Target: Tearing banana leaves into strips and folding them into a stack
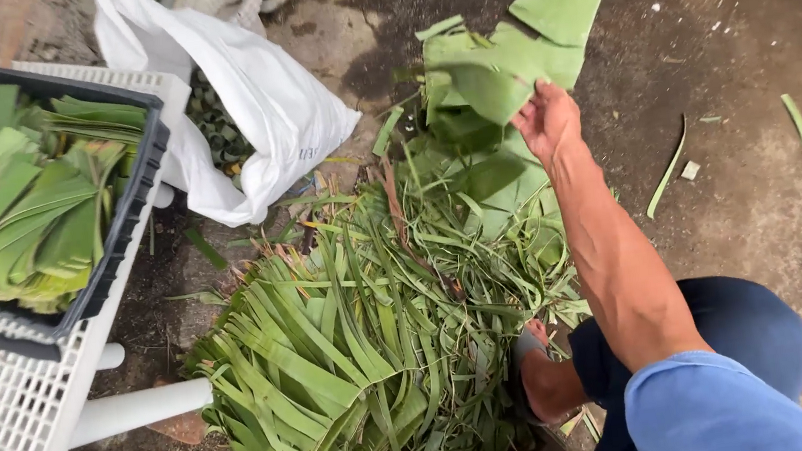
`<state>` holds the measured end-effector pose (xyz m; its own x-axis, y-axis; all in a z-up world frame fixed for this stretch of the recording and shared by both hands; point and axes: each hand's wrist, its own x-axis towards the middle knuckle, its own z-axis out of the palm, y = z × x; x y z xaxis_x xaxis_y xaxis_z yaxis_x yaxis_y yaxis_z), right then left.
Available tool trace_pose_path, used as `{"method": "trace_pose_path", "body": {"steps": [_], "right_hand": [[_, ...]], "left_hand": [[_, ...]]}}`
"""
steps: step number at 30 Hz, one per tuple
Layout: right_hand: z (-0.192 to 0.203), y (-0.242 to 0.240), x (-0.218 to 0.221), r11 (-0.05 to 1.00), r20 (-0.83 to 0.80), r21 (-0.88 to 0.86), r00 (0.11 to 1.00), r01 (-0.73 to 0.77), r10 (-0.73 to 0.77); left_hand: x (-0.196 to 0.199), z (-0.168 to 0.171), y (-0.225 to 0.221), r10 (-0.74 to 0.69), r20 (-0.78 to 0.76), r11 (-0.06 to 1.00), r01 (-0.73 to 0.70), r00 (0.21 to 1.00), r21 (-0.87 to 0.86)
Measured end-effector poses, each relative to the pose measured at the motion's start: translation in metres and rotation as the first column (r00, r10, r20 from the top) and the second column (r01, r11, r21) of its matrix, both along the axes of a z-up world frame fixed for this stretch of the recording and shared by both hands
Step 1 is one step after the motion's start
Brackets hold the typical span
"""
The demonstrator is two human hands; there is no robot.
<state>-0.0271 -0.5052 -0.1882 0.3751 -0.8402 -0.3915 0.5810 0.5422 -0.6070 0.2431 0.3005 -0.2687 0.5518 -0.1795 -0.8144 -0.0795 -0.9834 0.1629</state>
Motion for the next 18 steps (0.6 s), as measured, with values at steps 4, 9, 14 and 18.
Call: {"method": "trace_pose_path", "body": {"steps": [4, 9, 14, 18], "right_hand": [[0.087, 0.018, 0.021, 0.998, 0.213, 0.065, 0.977, -0.003, -0.011], [0.217, 0.147, 0.033, 0.984, 0.279, 0.088, 0.952, -0.157, 0.127], [0.225, 0.303, 0.039, 0.946, 0.392, 0.143, 0.895, -0.29, 0.215], [0.198, 0.408, 0.031, 0.861, 0.486, 0.124, 0.787, -0.493, 0.381]], "left_hand": [[-0.094, 0.194, -0.174, -0.23, 0.449, 0.96, 0.277, 0.864, -0.042], [-0.144, 0.268, -0.273, -0.014, 0.404, 0.826, 0.237, 0.915, -0.511], [-0.185, 0.279, -0.323, 0.121, 0.237, 0.648, 0.104, 0.964, -0.754], [-0.2, 0.263, -0.323, 0.165, 0.298, 0.585, 0.15, 0.94, -0.797]]}}
